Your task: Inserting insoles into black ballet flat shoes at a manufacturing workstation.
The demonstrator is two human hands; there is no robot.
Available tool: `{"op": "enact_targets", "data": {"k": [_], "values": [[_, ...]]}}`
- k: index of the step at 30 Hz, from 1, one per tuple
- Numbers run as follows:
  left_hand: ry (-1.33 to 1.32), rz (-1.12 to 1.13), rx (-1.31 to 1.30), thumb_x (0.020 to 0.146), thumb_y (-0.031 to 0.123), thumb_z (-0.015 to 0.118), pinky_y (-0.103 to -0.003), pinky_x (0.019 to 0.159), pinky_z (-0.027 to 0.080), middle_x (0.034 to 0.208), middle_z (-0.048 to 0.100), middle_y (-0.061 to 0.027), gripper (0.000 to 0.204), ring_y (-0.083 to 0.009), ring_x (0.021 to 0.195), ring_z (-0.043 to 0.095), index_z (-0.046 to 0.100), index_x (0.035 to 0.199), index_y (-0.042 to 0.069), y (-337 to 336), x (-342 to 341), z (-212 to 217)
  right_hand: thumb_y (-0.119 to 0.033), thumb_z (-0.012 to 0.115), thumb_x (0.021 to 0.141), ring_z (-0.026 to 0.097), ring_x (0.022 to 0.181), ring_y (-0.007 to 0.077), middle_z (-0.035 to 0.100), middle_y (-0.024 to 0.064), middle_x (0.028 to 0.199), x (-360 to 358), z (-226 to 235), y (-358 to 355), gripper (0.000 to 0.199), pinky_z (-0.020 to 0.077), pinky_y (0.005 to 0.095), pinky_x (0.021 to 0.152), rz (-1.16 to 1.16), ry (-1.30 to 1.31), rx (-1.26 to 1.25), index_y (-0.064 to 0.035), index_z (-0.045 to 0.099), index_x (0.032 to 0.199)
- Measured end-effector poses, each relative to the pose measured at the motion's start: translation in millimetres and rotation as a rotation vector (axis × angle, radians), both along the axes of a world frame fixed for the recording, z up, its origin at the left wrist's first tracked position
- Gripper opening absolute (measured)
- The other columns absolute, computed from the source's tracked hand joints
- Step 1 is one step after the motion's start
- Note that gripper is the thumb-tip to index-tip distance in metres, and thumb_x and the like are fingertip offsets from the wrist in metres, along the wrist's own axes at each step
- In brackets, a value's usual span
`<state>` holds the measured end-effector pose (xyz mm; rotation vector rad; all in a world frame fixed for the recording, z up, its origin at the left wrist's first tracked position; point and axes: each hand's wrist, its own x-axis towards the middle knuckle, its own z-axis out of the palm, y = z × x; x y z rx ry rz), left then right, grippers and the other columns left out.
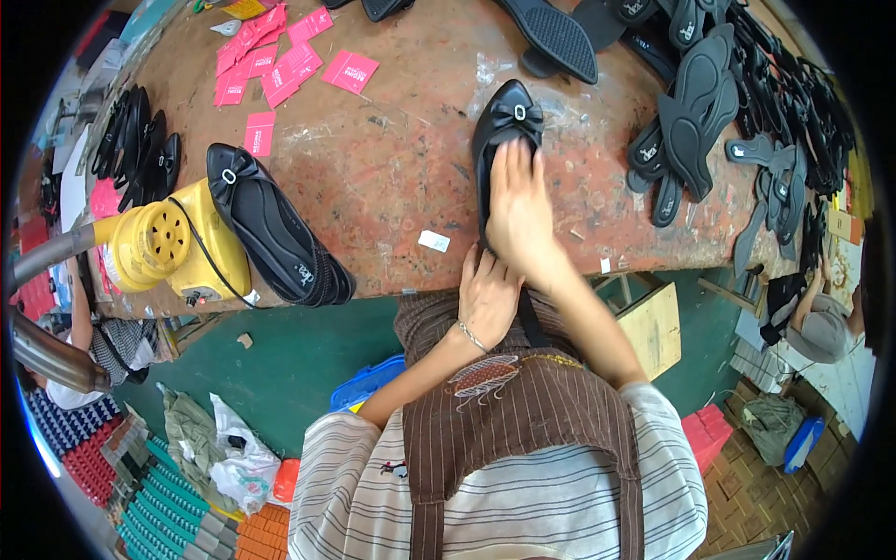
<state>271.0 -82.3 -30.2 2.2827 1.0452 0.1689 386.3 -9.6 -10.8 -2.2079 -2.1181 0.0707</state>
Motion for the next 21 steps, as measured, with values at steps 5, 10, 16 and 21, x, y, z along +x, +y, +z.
{"op": "enact_targets", "data": {"k": [5, 10, 16, 21], "values": [[-0.073, 0.043, 0.110, 0.085, 0.012, 0.062, -0.051, 0.107, 0.034, 0.103, 0.067, -0.0156, 0.024, -0.0305, 0.114, 0.055, 0.068, 0.104, -0.003, 3, 1, 4, -0.005, 0.051, 0.078, 0.038, 0.135, 0.0433, 0.045, 0.0346, 0.135, 4, 7, 18, 0.060, 0.0161, 0.0571, 0.116, -0.004, 0.007, 0.070, 0.0184, 0.037, 0.132], [-0.115, 0.051, 0.230, 0.085, 0.012, 0.062, -0.050, 0.106, 0.034, 0.126, 0.059, -0.0193, 0.034, -0.0309, 0.128, 0.047, 0.064, 0.115, -0.005, 4, 1, 2, 0.000, 0.054, 0.074, 0.046, 0.129, 0.0404, 0.052, 0.0291, 0.130, 15, 9, 31, 0.059, 0.0135, 0.0613, 0.115, -0.102, 0.204, -0.289, 0.0139, 0.043, 0.130], [-0.068, 0.014, 0.251, 0.084, 0.019, 0.067, -0.048, 0.103, 0.037, 0.139, 0.050, -0.0201, 0.052, -0.0335, 0.131, 0.045, 0.055, 0.129, -0.003, 4, 1, -4, -0.006, 0.048, 0.084, 0.066, 0.087, 0.0294, 0.066, 0.0147, 0.086, 18, -37, 46, 0.020, 0.0130, 0.0635, 0.114, -0.109, -0.084, 0.108, 0.0038, 0.065, 0.088], [-0.092, -0.014, 0.069, 0.085, 0.029, 0.068, -0.047, 0.107, 0.034, 0.123, 0.064, -0.0163, 0.043, -0.0282, 0.121, 0.054, 0.065, 0.117, 0.000, 21, -6, 29, -0.002, 0.055, 0.080, 0.062, 0.109, 0.0323, 0.069, 0.0133, 0.099, 42, -13, 23, 0.021, 0.0170, 0.0627, 0.114, 0.123, 0.393, 0.148, 0.0009, 0.069, 0.096]]}}
